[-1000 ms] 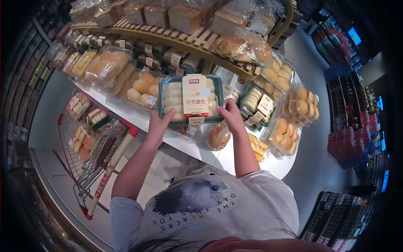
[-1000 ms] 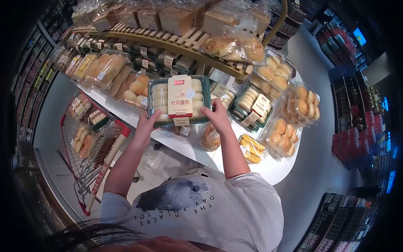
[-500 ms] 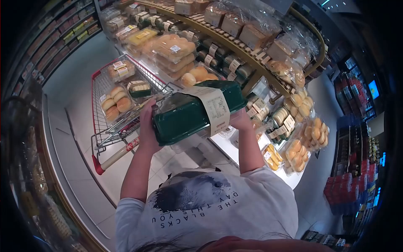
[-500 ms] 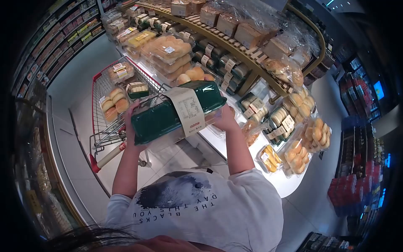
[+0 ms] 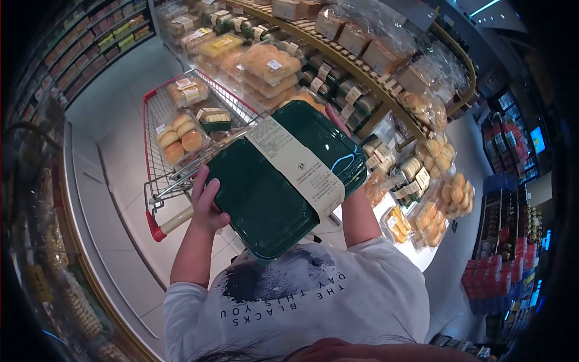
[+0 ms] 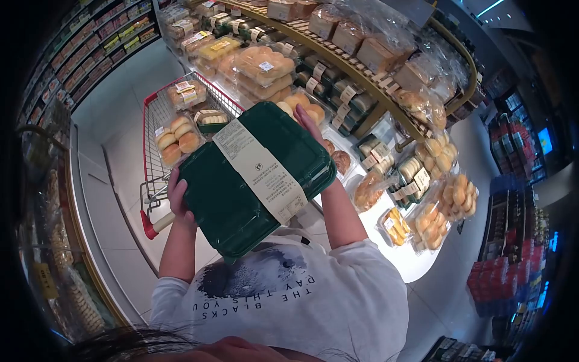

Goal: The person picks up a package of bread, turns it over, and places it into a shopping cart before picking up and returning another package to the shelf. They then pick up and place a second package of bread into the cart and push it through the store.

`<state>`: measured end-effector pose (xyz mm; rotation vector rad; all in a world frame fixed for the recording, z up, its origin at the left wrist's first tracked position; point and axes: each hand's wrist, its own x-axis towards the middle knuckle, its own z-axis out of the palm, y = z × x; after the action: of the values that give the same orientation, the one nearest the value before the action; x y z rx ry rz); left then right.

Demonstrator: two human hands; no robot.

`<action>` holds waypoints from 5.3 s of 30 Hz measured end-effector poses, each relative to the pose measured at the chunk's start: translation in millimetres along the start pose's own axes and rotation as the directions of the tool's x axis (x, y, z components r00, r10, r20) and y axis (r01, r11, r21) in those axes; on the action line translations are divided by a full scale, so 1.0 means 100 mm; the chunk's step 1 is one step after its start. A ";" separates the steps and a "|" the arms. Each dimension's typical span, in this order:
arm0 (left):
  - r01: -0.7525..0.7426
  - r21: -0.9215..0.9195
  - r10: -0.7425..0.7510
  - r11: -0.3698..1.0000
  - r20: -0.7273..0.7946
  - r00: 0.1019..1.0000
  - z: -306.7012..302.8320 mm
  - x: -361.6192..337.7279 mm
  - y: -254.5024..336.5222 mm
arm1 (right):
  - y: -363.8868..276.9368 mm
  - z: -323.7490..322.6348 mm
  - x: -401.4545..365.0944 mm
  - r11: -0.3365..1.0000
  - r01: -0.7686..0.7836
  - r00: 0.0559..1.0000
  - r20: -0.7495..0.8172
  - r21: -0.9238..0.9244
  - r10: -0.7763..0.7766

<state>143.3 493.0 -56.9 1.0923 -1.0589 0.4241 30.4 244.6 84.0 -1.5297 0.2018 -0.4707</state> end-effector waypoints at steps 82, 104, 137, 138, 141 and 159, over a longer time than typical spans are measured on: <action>0.504 0.158 -0.517 0.849 0.444 0.732 1.20 0.21 -0.12 | -0.49 -2.00 -2.80 0.981 -0.135 -0.003 -0.990 0.142 0.142; 0.421 -0.012 -0.040 0.907 0.992 0.116 4.68 -0.06 1.59 | -0.94 -5.31 -5.03 0.885 -0.176 -0.290 -0.882 0.432 0.373; 0.744 0.010 0.068 -0.668 0.996 0.048 6.77 -0.54 2.26 | -0.90 -3.04 -4.07 0.980 -0.077 -0.059 -0.980 -0.186 -0.191; 0.752 -0.033 0.067 -0.658 0.993 0.102 6.70 -0.44 2.24 | -0.95 -2.99 -4.17 0.969 -0.091 -0.045 -0.971 -0.229 -0.234; 0.750 -0.100 0.036 -0.654 0.986 0.162 6.39 -0.26 2.18 | -1.22 -2.95 -4.46 0.954 -0.074 0.014 -0.957 -0.290 -0.290; 0.597 -0.549 -0.474 -0.585 0.829 0.297 3.69 -0.51 2.39 | -2.01 -2.33 -3.90 0.988 0.121 0.803 -0.575 -0.095 -0.154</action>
<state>-234.6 287.5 45.2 0.0964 -0.1863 -1.4703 -448.7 199.6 207.7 -1.4185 0.5878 -1.0598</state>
